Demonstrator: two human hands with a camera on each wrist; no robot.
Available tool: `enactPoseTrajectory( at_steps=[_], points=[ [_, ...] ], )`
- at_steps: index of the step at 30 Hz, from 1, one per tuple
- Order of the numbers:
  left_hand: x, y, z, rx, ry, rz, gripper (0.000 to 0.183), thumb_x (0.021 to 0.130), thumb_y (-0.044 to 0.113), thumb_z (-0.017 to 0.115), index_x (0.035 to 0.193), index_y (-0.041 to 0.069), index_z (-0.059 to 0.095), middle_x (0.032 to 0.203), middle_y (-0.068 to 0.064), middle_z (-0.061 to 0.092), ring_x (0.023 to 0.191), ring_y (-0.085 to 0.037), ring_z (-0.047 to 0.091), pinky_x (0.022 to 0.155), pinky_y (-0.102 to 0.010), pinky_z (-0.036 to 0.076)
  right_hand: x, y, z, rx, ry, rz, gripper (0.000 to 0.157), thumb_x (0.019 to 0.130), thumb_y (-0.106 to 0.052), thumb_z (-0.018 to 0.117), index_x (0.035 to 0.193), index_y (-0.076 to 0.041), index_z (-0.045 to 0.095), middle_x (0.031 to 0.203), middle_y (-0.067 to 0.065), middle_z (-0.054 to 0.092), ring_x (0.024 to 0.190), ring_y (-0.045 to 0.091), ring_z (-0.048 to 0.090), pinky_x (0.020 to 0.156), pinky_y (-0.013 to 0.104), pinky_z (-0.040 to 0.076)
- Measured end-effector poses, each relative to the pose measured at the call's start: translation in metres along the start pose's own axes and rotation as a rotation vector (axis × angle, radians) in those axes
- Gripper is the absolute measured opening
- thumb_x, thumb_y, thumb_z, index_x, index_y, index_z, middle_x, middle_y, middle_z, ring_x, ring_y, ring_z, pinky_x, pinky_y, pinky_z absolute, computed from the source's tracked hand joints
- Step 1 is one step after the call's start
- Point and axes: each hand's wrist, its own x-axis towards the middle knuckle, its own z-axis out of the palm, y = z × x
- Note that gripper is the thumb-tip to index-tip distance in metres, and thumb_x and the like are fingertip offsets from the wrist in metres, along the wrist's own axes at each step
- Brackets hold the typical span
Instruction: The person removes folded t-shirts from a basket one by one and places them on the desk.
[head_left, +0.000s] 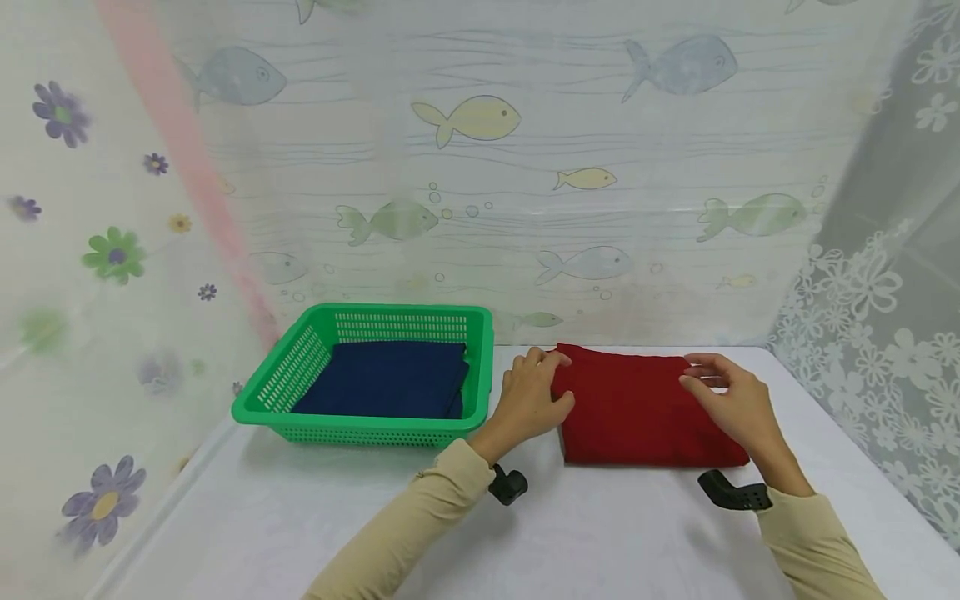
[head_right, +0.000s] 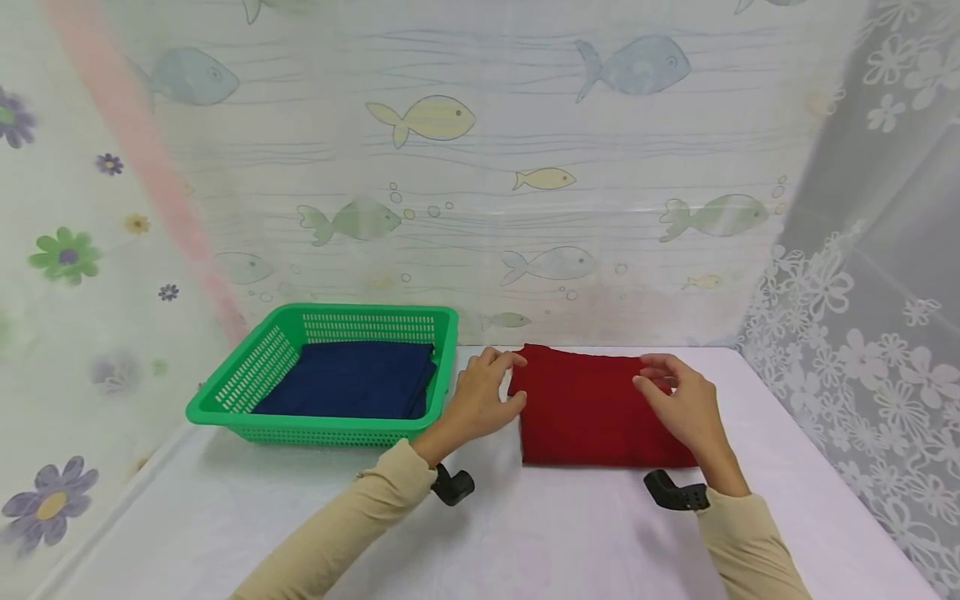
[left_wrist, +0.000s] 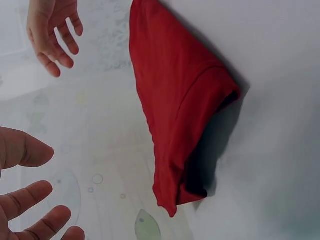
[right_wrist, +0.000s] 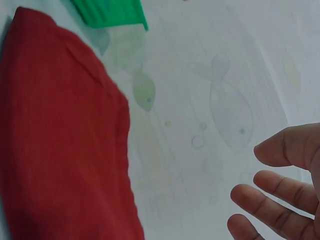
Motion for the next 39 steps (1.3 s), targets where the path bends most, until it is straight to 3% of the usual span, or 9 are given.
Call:
enactPoseTrajectory(
  at_steps=[10, 16, 22, 39],
  points=[
    [-0.002, -0.003, -0.018, 0.006, 0.015, -0.004, 0.037, 0.086, 0.017, 0.065, 0.122, 0.010, 0.061, 0.115, -0.008, 0.054, 0.102, -0.023, 0.049, 0.078, -0.035, 0.042, 0.003, -0.032, 0.009, 0.064, -0.020, -0.061, 0.035, 0.096, -0.023, 0.061, 0.125, -0.005, 0.060, 0.108, 0.018, 0.068, 0.096, 0.035, 0.062, 0.073, 0.043, 0.046],
    [-0.005, -0.012, -0.035, -0.053, 0.014, 0.022, 0.035, 0.087, 0.014, 0.063, 0.121, 0.009, 0.061, 0.113, -0.011, 0.054, 0.103, -0.028, 0.049, 0.079, -0.042, 0.042, 0.010, -0.047, 0.019, 0.085, -0.029, -0.127, 0.031, 0.094, -0.019, 0.063, 0.123, -0.007, 0.062, 0.103, 0.013, 0.070, 0.089, 0.032, 0.066, 0.069, 0.038, 0.049],
    [-0.012, -0.023, -0.051, -0.028, 0.043, 0.061, 0.031, 0.087, 0.014, 0.064, 0.118, 0.009, 0.063, 0.110, -0.010, 0.057, 0.100, -0.027, 0.053, 0.077, -0.042, 0.043, 0.016, -0.065, 0.029, 0.101, -0.056, -0.175, 0.029, 0.093, -0.013, 0.064, 0.120, -0.005, 0.062, 0.098, 0.010, 0.070, 0.085, 0.028, 0.066, 0.069, 0.040, 0.049],
    [-0.023, -0.046, -0.085, -0.066, 0.049, 0.027, 0.034, 0.088, 0.011, 0.065, 0.121, 0.007, 0.062, 0.110, -0.013, 0.056, 0.101, -0.029, 0.053, 0.079, -0.045, 0.044, 0.028, -0.101, 0.052, 0.256, -0.135, -0.167, 0.031, 0.093, -0.013, 0.063, 0.123, -0.008, 0.062, 0.103, 0.008, 0.069, 0.092, 0.023, 0.065, 0.080, 0.043, 0.049]
  ],
)
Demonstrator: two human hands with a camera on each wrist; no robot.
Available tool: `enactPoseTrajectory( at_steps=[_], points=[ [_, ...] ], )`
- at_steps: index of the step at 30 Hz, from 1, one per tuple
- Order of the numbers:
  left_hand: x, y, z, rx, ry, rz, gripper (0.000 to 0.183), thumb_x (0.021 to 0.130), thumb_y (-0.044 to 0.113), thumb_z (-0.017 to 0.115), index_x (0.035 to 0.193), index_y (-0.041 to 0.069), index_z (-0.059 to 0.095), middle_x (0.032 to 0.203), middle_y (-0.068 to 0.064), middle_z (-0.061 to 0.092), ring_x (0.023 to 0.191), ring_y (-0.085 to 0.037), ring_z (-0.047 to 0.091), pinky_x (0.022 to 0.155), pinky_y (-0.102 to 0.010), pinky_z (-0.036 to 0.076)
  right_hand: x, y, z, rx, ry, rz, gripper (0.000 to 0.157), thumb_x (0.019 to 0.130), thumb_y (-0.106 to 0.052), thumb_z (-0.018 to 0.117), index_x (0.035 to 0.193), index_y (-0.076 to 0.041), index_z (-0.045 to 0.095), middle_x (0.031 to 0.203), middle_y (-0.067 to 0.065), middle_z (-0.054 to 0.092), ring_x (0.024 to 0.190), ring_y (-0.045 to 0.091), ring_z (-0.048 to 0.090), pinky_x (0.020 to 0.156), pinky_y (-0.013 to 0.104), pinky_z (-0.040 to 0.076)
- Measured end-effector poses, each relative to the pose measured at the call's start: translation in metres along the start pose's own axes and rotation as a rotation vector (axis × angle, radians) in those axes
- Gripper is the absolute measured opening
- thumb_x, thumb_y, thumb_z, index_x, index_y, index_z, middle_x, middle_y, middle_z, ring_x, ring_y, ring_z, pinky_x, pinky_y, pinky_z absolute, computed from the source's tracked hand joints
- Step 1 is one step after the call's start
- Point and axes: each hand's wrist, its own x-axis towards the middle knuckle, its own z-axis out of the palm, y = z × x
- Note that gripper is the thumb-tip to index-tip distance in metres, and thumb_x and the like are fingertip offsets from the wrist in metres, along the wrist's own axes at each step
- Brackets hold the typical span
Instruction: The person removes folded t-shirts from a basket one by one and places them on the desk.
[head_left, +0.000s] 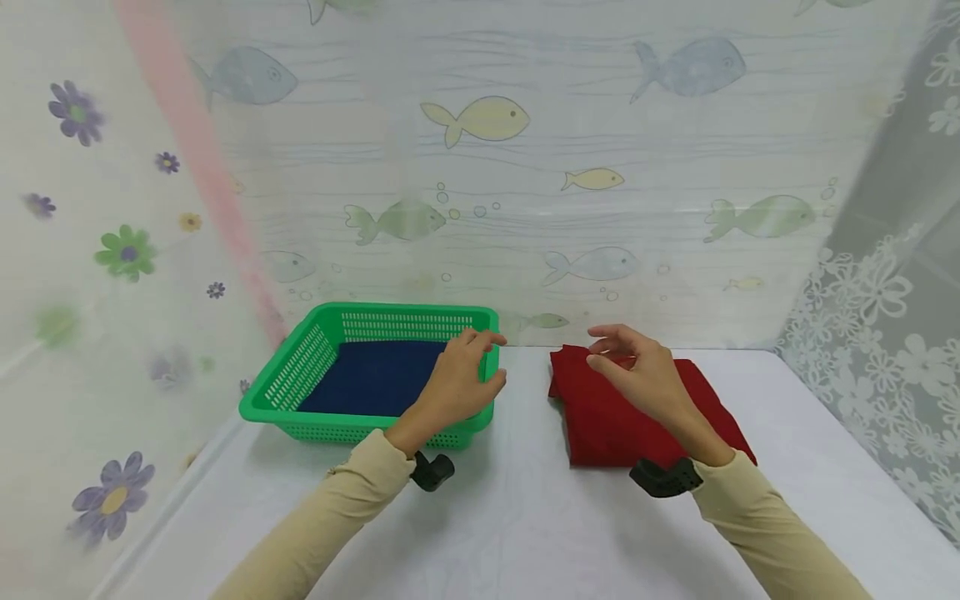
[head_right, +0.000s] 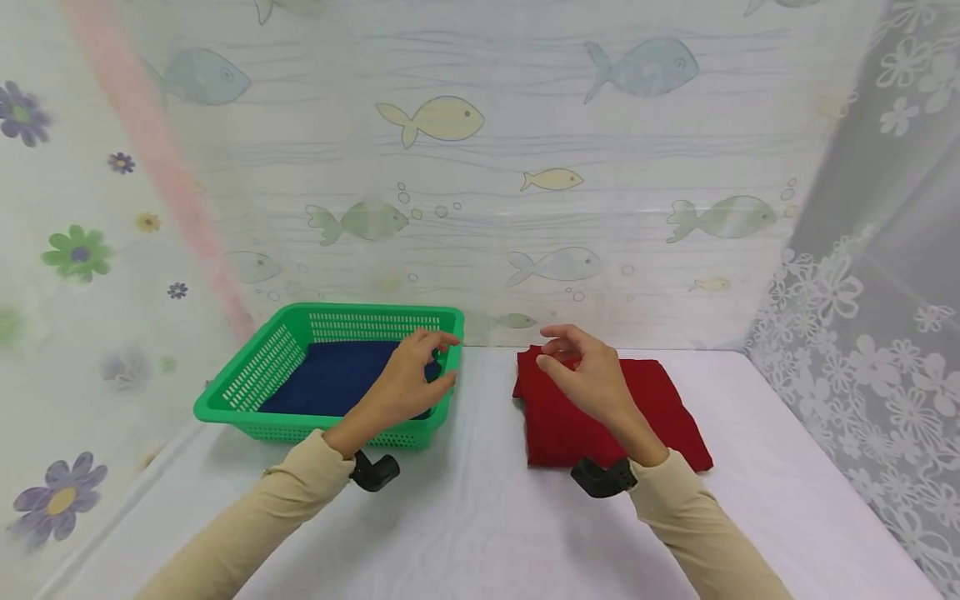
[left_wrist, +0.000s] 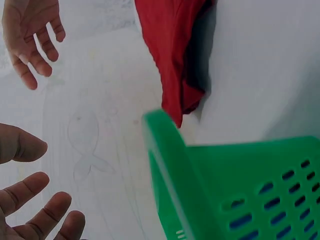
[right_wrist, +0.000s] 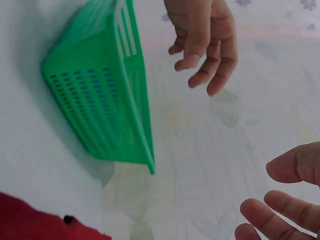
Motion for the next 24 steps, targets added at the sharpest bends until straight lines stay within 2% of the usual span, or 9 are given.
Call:
enactPoseTrajectory(
  at_steps=[4, 9, 18, 24],
  points=[
    [-0.002, -0.008, -0.013, -0.061, 0.005, 0.001, 0.036, 0.087, 0.010, 0.065, 0.122, 0.005, 0.061, 0.109, -0.014, 0.056, 0.096, -0.029, 0.053, 0.078, -0.045, 0.045, 0.005, -0.009, 0.005, 0.077, -0.013, 0.021, 0.032, 0.093, -0.015, 0.063, 0.125, -0.009, 0.062, 0.106, 0.011, 0.069, 0.095, 0.025, 0.064, 0.079, 0.042, 0.049],
    [-0.004, -0.021, -0.026, -0.114, 0.010, 0.005, 0.036, 0.088, 0.009, 0.064, 0.124, 0.005, 0.060, 0.110, -0.015, 0.056, 0.095, -0.030, 0.054, 0.081, -0.045, 0.048, 0.010, -0.021, 0.012, 0.133, -0.044, 0.046, 0.033, 0.094, -0.017, 0.063, 0.126, -0.011, 0.061, 0.108, 0.008, 0.068, 0.099, 0.024, 0.062, 0.079, 0.040, 0.048],
    [-0.009, -0.033, -0.048, -0.095, 0.019, -0.014, 0.038, 0.089, 0.008, 0.066, 0.126, 0.004, 0.058, 0.113, -0.016, 0.056, 0.096, -0.033, 0.056, 0.083, -0.047, 0.049, 0.019, -0.034, 0.026, 0.265, -0.105, 0.107, 0.035, 0.094, -0.017, 0.062, 0.128, -0.010, 0.061, 0.113, 0.010, 0.065, 0.100, 0.025, 0.060, 0.089, 0.042, 0.045],
    [-0.010, -0.042, -0.062, -0.087, 0.017, -0.033, 0.038, 0.090, 0.009, 0.066, 0.127, 0.005, 0.058, 0.113, -0.015, 0.057, 0.096, -0.033, 0.057, 0.076, -0.047, 0.050, 0.024, -0.042, 0.035, 0.357, -0.144, 0.142, 0.036, 0.095, -0.016, 0.060, 0.130, -0.007, 0.058, 0.118, 0.014, 0.063, 0.105, 0.026, 0.057, 0.093, 0.044, 0.043]
  ],
)
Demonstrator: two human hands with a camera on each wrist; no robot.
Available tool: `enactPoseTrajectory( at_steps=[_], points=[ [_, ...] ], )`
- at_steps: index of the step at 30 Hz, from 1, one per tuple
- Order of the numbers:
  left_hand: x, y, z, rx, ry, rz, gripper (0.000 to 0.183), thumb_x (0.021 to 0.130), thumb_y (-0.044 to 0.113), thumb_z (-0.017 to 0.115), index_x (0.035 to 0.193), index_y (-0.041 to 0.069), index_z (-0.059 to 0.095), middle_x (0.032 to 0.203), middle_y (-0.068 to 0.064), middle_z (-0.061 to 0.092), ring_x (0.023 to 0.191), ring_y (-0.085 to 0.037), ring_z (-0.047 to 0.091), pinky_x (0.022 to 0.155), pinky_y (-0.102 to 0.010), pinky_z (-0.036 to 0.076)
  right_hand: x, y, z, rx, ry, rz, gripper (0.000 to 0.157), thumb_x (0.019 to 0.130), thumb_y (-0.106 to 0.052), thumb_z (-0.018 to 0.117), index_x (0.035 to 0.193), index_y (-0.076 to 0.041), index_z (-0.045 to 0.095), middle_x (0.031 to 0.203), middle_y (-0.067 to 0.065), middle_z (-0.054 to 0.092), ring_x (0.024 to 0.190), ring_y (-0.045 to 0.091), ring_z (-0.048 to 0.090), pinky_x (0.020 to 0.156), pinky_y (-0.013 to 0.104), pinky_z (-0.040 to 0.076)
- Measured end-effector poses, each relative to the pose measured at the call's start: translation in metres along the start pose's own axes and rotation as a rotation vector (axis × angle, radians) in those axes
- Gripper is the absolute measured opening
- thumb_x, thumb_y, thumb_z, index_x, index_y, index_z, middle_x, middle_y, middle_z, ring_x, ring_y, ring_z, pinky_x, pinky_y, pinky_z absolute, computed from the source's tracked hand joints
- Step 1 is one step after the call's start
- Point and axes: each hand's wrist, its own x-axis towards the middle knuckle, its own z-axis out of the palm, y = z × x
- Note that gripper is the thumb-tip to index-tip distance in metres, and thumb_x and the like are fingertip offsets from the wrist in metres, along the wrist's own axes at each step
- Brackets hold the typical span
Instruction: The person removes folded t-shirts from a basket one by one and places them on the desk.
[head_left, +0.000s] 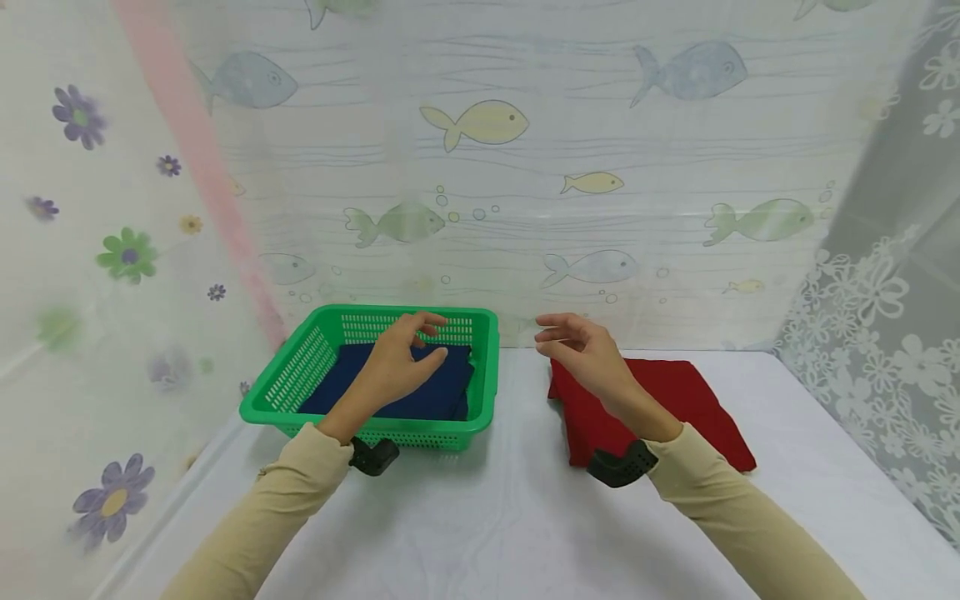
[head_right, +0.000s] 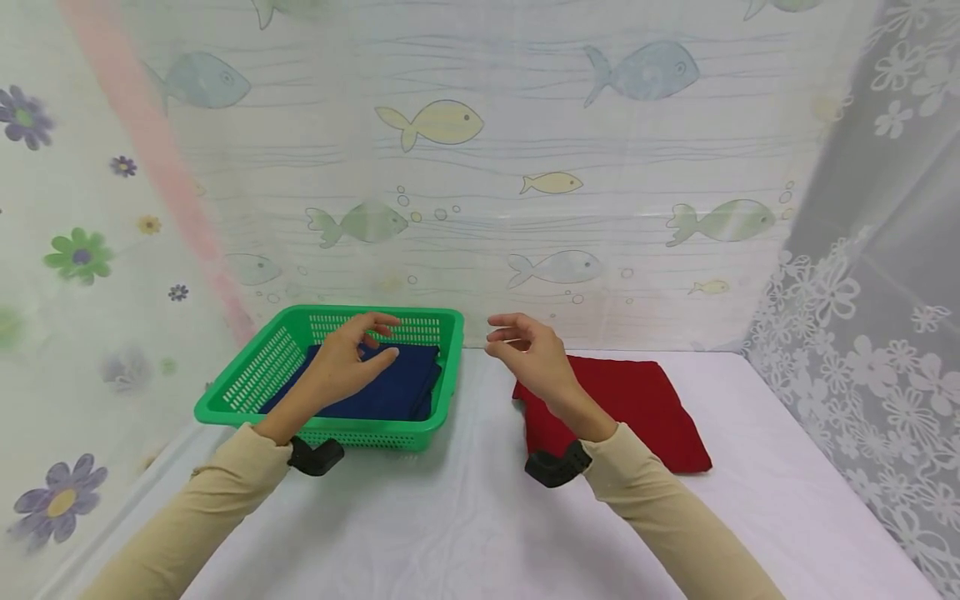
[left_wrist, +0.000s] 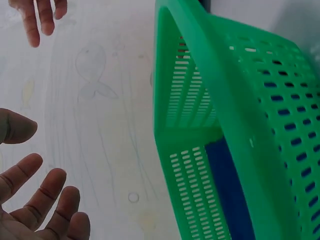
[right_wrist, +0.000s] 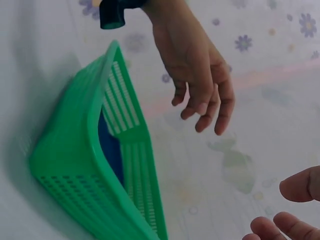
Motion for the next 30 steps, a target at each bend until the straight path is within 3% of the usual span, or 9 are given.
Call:
enactPoseTrajectory(
  at_steps=[5, 11, 17, 23, 30],
  points=[
    [0.000, -0.009, -0.013, -0.013, -0.008, -0.028, 0.036, 0.092, 0.010, 0.066, 0.126, 0.005, 0.058, 0.114, -0.016, 0.059, 0.094, -0.033, 0.057, 0.071, -0.044, 0.049, 0.004, -0.006, 0.010, 0.091, -0.044, 0.048, 0.039, 0.096, -0.017, 0.059, 0.133, -0.006, 0.055, 0.120, 0.014, 0.061, 0.110, 0.028, 0.055, 0.092, 0.043, 0.044],
    [0.000, -0.020, -0.028, -0.048, -0.016, -0.091, 0.034, 0.094, 0.012, 0.063, 0.127, 0.006, 0.056, 0.114, -0.017, 0.060, 0.093, -0.029, 0.059, 0.075, -0.046, 0.050, 0.011, -0.009, 0.022, 0.144, -0.088, 0.112, 0.042, 0.096, -0.018, 0.059, 0.136, -0.007, 0.051, 0.122, 0.013, 0.059, 0.113, 0.028, 0.056, 0.092, 0.044, 0.045],
    [-0.004, -0.027, -0.043, -0.056, -0.020, -0.129, 0.034, 0.096, 0.015, 0.062, 0.128, 0.005, 0.055, 0.116, -0.019, 0.060, 0.096, -0.033, 0.060, 0.073, -0.045, 0.051, 0.017, -0.012, 0.035, 0.180, -0.084, 0.133, 0.043, 0.096, -0.017, 0.058, 0.138, -0.008, 0.050, 0.124, 0.018, 0.059, 0.113, 0.031, 0.055, 0.091, 0.043, 0.045],
    [-0.010, -0.038, -0.056, -0.159, -0.039, -0.208, 0.038, 0.098, 0.016, 0.059, 0.133, 0.002, 0.052, 0.123, -0.024, 0.055, 0.103, -0.037, 0.056, 0.078, -0.044, 0.049, 0.024, -0.011, 0.054, 0.214, -0.090, 0.151, 0.046, 0.094, -0.017, 0.060, 0.138, -0.007, 0.049, 0.123, 0.015, 0.059, 0.115, 0.034, 0.054, 0.092, 0.043, 0.045],
    [-0.009, -0.050, -0.067, -0.247, -0.066, -0.272, 0.042, 0.100, 0.019, 0.056, 0.137, 0.001, 0.047, 0.123, -0.022, 0.053, 0.098, -0.027, 0.057, 0.085, -0.040, 0.046, 0.036, -0.007, 0.070, 0.300, -0.069, 0.182, 0.045, 0.094, -0.013, 0.061, 0.137, -0.004, 0.050, 0.120, 0.016, 0.060, 0.109, 0.030, 0.058, 0.098, 0.052, 0.040]
  ],
)
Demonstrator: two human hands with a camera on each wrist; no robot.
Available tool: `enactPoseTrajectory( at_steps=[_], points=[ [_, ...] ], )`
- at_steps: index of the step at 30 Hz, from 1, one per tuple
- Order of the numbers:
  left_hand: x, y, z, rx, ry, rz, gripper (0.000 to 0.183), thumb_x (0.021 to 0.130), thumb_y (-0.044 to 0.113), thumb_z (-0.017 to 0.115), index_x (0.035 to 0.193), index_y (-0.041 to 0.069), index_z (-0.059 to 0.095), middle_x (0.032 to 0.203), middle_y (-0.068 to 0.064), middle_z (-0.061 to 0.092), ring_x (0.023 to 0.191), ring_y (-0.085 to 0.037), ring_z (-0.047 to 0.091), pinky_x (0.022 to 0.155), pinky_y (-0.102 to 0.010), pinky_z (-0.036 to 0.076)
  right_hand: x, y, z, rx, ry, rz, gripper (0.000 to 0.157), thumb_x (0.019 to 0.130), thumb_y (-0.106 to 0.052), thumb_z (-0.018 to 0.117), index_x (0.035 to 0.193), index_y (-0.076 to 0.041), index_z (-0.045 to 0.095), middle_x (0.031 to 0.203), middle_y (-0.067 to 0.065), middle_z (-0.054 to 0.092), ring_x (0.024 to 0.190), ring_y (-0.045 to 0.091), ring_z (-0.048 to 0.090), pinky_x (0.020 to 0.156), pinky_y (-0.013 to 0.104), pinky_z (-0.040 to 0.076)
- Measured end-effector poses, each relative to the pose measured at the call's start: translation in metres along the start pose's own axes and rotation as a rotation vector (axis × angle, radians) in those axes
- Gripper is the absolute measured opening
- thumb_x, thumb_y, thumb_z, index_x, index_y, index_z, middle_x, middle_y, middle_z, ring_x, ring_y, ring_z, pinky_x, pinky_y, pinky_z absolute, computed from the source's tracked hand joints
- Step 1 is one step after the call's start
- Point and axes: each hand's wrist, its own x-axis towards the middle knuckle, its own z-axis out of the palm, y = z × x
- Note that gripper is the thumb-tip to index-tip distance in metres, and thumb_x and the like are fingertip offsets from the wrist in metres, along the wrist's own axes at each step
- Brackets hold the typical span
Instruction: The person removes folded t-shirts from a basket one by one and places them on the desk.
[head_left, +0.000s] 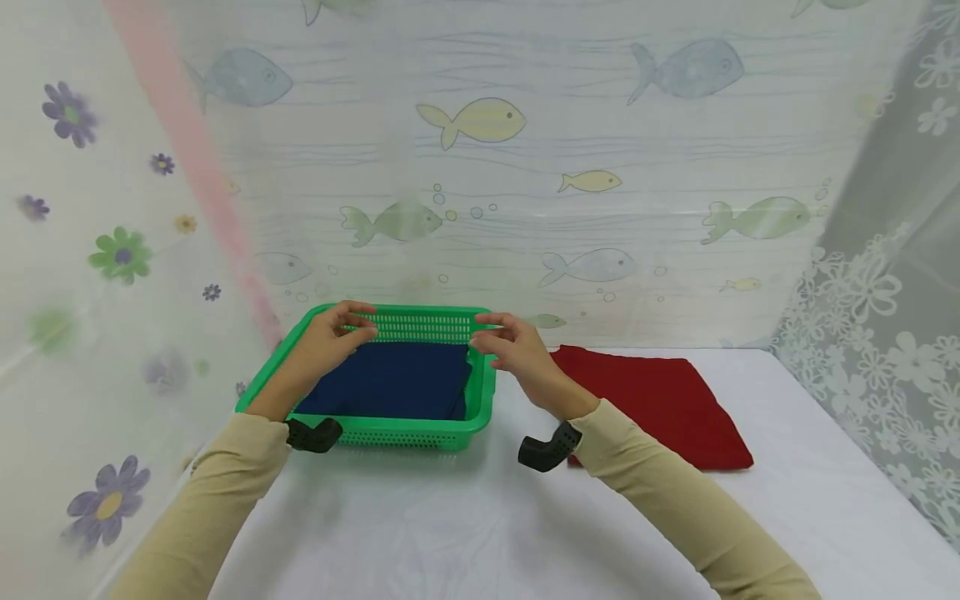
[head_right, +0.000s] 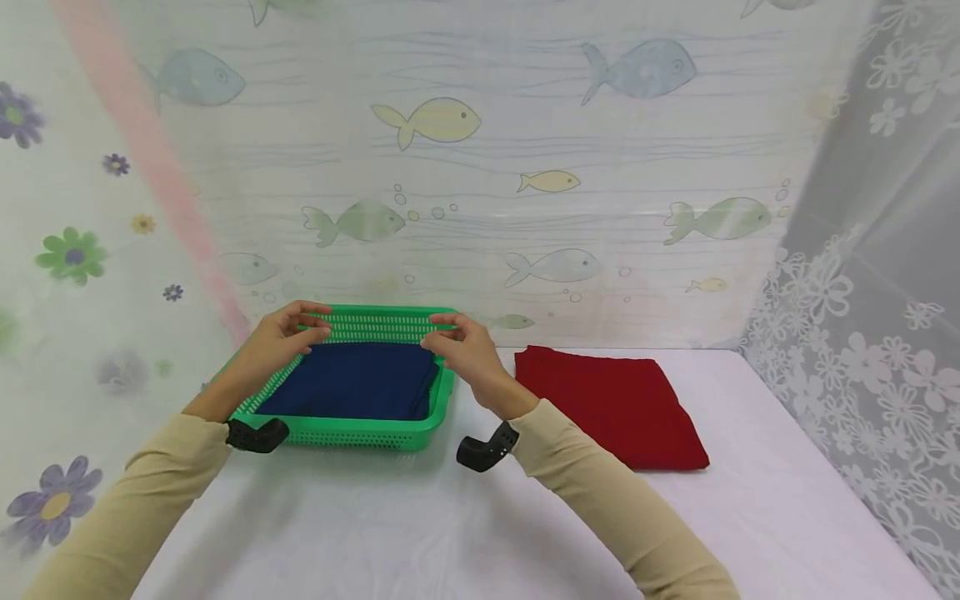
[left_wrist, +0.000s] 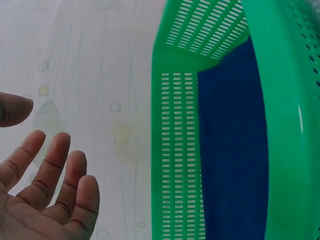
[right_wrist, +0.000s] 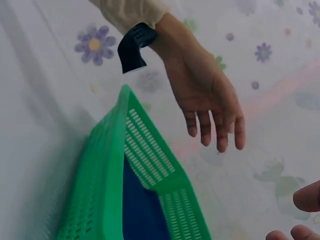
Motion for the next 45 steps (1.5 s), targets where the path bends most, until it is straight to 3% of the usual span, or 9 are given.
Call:
enactPoseTrajectory(
  at_steps=[6, 11, 15, 30, 40, 45],
  points=[
    [0.002, -0.007, -0.010, -0.069, -0.027, -0.082, 0.049, 0.101, 0.023, 0.055, 0.142, 0.001, 0.042, 0.127, -0.021, 0.050, 0.107, -0.026, 0.054, 0.089, -0.040, 0.045, 0.013, 0.006, 0.012, 0.003, 0.025, 0.030, 0.044, 0.094, -0.013, 0.062, 0.136, -0.004, 0.052, 0.114, 0.013, 0.062, 0.108, 0.030, 0.058, 0.098, 0.051, 0.041],
    [0.005, -0.013, -0.017, -0.146, -0.042, -0.145, 0.051, 0.101, 0.022, 0.054, 0.143, -0.002, 0.038, 0.121, -0.016, 0.048, 0.096, -0.015, 0.054, 0.085, -0.032, 0.045, 0.020, 0.011, 0.022, 0.006, 0.042, 0.045, 0.045, 0.094, -0.014, 0.062, 0.136, -0.003, 0.052, 0.118, 0.014, 0.061, 0.111, 0.032, 0.056, 0.098, 0.048, 0.042],
    [0.009, -0.022, -0.023, -0.176, -0.040, -0.191, 0.052, 0.101, 0.021, 0.054, 0.145, -0.001, 0.036, 0.115, -0.011, 0.044, 0.093, -0.015, 0.053, 0.082, -0.030, 0.046, 0.026, 0.014, 0.029, 0.008, 0.049, 0.061, 0.046, 0.092, -0.013, 0.062, 0.135, -0.004, 0.052, 0.122, 0.014, 0.059, 0.112, 0.032, 0.056, 0.099, 0.047, 0.042],
    [0.019, -0.045, -0.031, -0.155, -0.027, -0.329, 0.055, 0.101, 0.022, 0.053, 0.147, 0.000, 0.033, 0.132, -0.018, 0.042, 0.097, -0.017, 0.054, 0.085, -0.031, 0.047, 0.044, 0.025, 0.050, -0.002, 0.070, 0.167, 0.049, 0.089, -0.011, 0.067, 0.136, -0.006, 0.054, 0.125, 0.013, 0.058, 0.119, 0.032, 0.053, 0.100, 0.045, 0.041],
    [0.030, -0.050, -0.037, -0.097, -0.075, -0.382, 0.058, 0.100, 0.019, 0.054, 0.149, 0.002, 0.028, 0.140, -0.023, 0.039, 0.109, -0.028, 0.049, 0.079, -0.029, 0.048, 0.050, 0.038, 0.060, -0.065, 0.070, 0.214, 0.051, 0.088, -0.017, 0.069, 0.136, -0.010, 0.055, 0.135, 0.012, 0.052, 0.129, 0.034, 0.042, 0.105, 0.052, 0.032],
    [0.034, -0.054, -0.038, -0.055, -0.096, -0.431, 0.062, 0.100, 0.020, 0.055, 0.151, 0.002, 0.026, 0.142, -0.025, 0.035, 0.114, -0.032, 0.047, 0.085, -0.035, 0.046, 0.053, 0.039, 0.062, -0.106, 0.052, 0.234, 0.055, 0.088, -0.020, 0.069, 0.139, -0.010, 0.052, 0.143, 0.014, 0.044, 0.134, 0.037, 0.035, 0.106, 0.053, 0.029]
  ],
)
